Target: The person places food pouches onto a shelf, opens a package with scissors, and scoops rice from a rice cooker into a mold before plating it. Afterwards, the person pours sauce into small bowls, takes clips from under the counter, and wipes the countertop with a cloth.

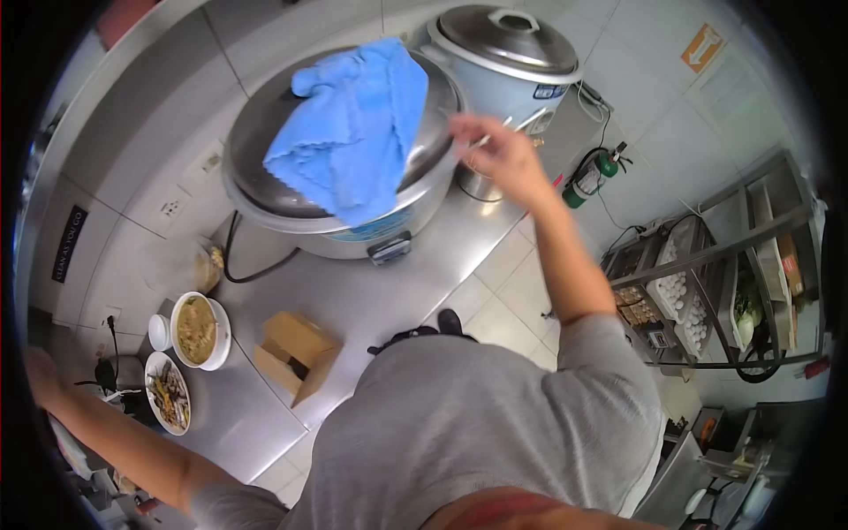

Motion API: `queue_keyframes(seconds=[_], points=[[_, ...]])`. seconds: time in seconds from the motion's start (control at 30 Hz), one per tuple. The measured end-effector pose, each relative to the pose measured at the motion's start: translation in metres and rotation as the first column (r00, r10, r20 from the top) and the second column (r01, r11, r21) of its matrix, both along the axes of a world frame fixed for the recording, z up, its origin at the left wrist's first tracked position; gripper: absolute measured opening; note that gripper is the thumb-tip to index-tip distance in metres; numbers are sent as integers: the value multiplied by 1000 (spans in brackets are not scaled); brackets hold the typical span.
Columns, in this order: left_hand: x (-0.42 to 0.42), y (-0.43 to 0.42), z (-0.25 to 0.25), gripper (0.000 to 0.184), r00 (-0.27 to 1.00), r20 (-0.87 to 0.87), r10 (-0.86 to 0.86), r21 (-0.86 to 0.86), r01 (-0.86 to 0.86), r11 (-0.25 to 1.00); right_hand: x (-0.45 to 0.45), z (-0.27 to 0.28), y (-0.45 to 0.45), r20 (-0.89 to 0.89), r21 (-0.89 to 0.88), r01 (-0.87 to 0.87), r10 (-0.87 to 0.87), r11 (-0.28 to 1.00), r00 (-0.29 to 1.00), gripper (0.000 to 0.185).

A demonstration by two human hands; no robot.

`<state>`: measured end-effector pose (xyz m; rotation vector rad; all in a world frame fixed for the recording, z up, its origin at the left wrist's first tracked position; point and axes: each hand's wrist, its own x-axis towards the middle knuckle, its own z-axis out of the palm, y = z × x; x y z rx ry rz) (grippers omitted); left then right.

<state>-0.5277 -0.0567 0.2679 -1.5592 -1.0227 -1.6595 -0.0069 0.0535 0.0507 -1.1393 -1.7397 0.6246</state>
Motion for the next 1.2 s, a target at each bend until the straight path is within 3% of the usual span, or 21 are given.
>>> queue_keyframes(seconds=[0.1,0.17,0.23,0.33,0.43,0.53,0.6,0.63,0.7,0.73,0.77,0.87,0.9,0.93,0.97,1.0,1.03,1.07,1.1,1.13,1.2], points=[[94,10,-52,36,973,-224,-47,-320,-28,947,83,9,63,-25,47,87,-85,995,996,31],[150,10,-80,24,936,-332,-115,-511,-77,856,121,33,85,-203,38,170,-159,985,966,30],[203,17,-87,27,843,-484,-237,-653,-167,738,153,43,100,-274,-4,212,-205,977,940,30],[239,37,-101,30,839,-369,-400,-801,-68,595,187,39,109,-312,-38,231,-231,972,921,30],[259,66,-122,30,918,-196,-346,-850,17,526,224,46,133,-234,-39,226,-229,973,945,31],[285,112,-155,27,969,-131,-209,-725,50,687,257,51,183,-150,-11,234,-233,972,961,31],[268,143,-184,26,968,-200,-150,-786,-67,615,275,57,228,-10,20,281,-281,959,960,33],[237,154,-198,26,952,-279,-129,-867,-192,459,281,61,257,59,46,287,-290,957,955,34],[208,169,-205,22,969,185,166,-837,67,544,304,50,338,145,89,234,-245,968,959,38],[192,166,-197,21,931,299,210,-729,81,679,310,46,375,278,181,193,-238,964,931,39],[175,159,-188,20,886,404,226,-603,73,794,314,40,404,398,267,149,-250,952,883,40],[121,149,-205,21,644,575,506,-586,-108,803,321,17,468,674,254,43,-208,966,709,50],[97,149,-223,26,587,562,583,-601,-195,775,322,6,485,702,208,12,-158,978,694,53],[107,148,-225,33,440,232,868,-734,-507,453,316,-3,498,729,156,-16,-104,988,677,57],[87,149,-247,40,438,256,862,-741,-483,466,309,-4,496,778,196,-8,-150,981,611,58],[121,159,-245,43,398,116,910,-661,-653,370,296,10,481,816,245,-4,-204,970,542,59],[148,170,-241,48,547,110,830,-561,-655,506,278,23,471,842,292,2,-258,956,474,61],[192,179,-227,50,682,159,714,-593,-513,621,257,28,465,725,350,-169,-153,921,671,55],[241,190,-208,48,733,210,647,-708,-343,618,227,42,444,677,325,-343,36,881,735,54],[288,199,-196,40,789,84,608,-735,-363,572,194,59,414,613,318,-495,223,809,758,53],[332,219,-193,30,814,-297,499,-770,-513,379,135,90,351,623,198,-704,466,683,628,56]])
